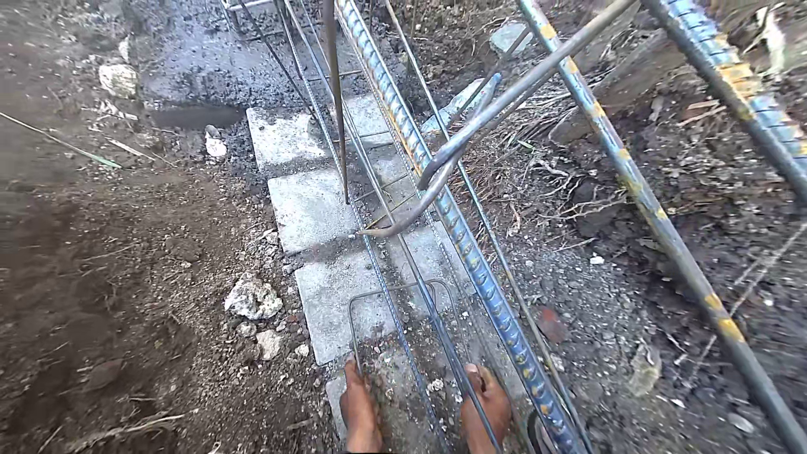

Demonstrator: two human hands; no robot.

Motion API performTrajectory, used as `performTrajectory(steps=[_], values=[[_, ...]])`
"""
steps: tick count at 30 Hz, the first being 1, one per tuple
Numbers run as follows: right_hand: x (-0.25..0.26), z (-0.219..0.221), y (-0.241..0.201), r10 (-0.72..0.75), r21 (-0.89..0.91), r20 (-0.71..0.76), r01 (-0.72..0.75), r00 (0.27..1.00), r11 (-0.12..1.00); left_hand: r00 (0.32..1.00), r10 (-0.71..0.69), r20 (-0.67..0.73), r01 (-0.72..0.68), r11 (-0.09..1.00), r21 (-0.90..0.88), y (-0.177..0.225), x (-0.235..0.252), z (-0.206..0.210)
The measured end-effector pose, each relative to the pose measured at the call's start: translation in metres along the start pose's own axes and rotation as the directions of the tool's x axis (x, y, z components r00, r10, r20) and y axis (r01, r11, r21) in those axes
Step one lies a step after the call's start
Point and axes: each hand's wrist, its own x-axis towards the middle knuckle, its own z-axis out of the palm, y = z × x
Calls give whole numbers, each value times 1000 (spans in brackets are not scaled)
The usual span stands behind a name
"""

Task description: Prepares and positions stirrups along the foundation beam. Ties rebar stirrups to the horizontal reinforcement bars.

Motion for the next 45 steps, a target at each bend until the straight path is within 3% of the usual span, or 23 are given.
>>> performTrajectory(steps=[3,4,8,11,13,15,18,21,23,26,31,36,40,45], values=[[3,0,-4,-63,-9,28,63,998,998,951,-1,309,1,1000,2,23,16,-8],[2,4,-3,-79,-11,36,80,996,997,939,19,342,-16,1000,-12,30,19,-8],[-1,16,0,-71,-76,75,76,995,994,973,198,115,-193,980,-54,24,4,4],[5,13,-7,-56,-149,63,65,996,987,959,271,-79,-266,962,68,15,-16,12],[9,12,-12,-61,-175,39,67,997,982,948,287,-137,-267,952,149,12,-18,13],[8,11,-14,-62,-160,21,64,998,985,944,309,-114,-278,933,228,9,-11,10],[7,12,-12,-93,-87,59,98,994,991,954,287,85,-299,929,220,22,7,2],[10,16,-3,-144,-34,120,149,982,988,913,323,250,-359,927,113,59,20,4],[13,16,3,-129,1,149,130,980,991,886,362,290,-418,894,161,92,21,17],[13,13,-3,-87,-10,158,90,984,996,843,457,284,-536,755,378,123,40,43],[12,13,-12,-51,-105,76,59,996,993,779,562,279,-614,592,522,128,35,48],[12,13,-10,-70,-185,55,79,996,980,725,658,202,-640,536,550,103,43,49],[31,25,-16,-51,-115,33,55,998,992,664,720,201,-684,477,553,112,45,76],[27,30,-26,-67,-84,120,77,991,994,678,721,143,-682,544,489,120,49,55]])
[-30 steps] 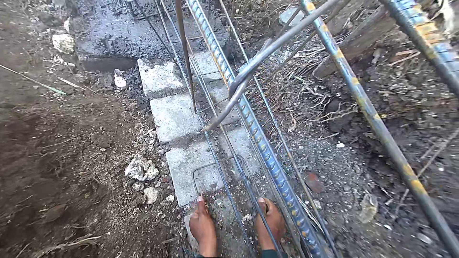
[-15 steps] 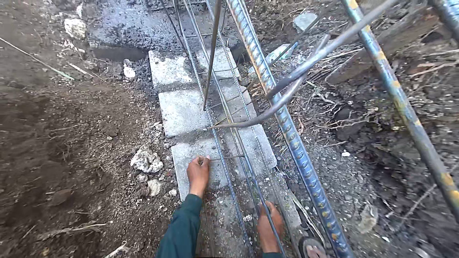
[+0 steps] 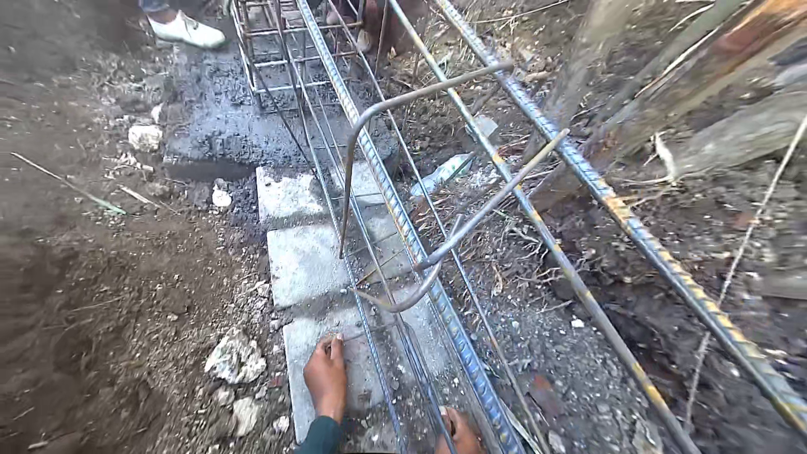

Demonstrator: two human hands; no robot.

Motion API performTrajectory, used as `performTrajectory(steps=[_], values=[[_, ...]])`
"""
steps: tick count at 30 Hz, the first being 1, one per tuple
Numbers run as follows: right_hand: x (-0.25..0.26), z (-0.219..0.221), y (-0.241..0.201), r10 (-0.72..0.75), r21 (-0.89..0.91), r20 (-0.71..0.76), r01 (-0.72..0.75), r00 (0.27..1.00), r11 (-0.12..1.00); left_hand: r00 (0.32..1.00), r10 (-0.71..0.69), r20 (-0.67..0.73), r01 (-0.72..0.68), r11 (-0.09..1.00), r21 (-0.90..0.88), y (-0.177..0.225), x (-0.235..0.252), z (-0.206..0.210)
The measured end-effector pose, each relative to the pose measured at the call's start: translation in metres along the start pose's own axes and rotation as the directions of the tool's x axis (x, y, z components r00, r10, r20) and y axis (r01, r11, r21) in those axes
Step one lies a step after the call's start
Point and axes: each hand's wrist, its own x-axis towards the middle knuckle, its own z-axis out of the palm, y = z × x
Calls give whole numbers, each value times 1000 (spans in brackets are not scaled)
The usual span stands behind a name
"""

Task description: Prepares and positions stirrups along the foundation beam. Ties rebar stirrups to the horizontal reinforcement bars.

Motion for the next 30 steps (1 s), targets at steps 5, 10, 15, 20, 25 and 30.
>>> performTrajectory(steps=[5,10,15,20,25,30], values=[[7,-9,5,-48,-154,68,58,996,986,987,-121,-103,108,987,-115,-19,-18,-10],[6,-12,-1,-26,-111,50,31,998,993,979,-165,-123,149,981,-126,-17,-20,-7],[11,9,0,-103,-8,-32,103,994,995,980,-155,-123,140,983,-123,-8,-15,0],[16,10,-39,-126,-70,-45,123,991,990,969,-202,-144,186,976,-115,-2,1,-8],[-12,7,-69,-139,23,54,138,989,990,947,-203,-249,158,969,-188,-37,-9,-52],[-37,8,-45,-34,-42,59,36,998,998,959,-214,-184,178,964,-197,-42,-18,-70]])
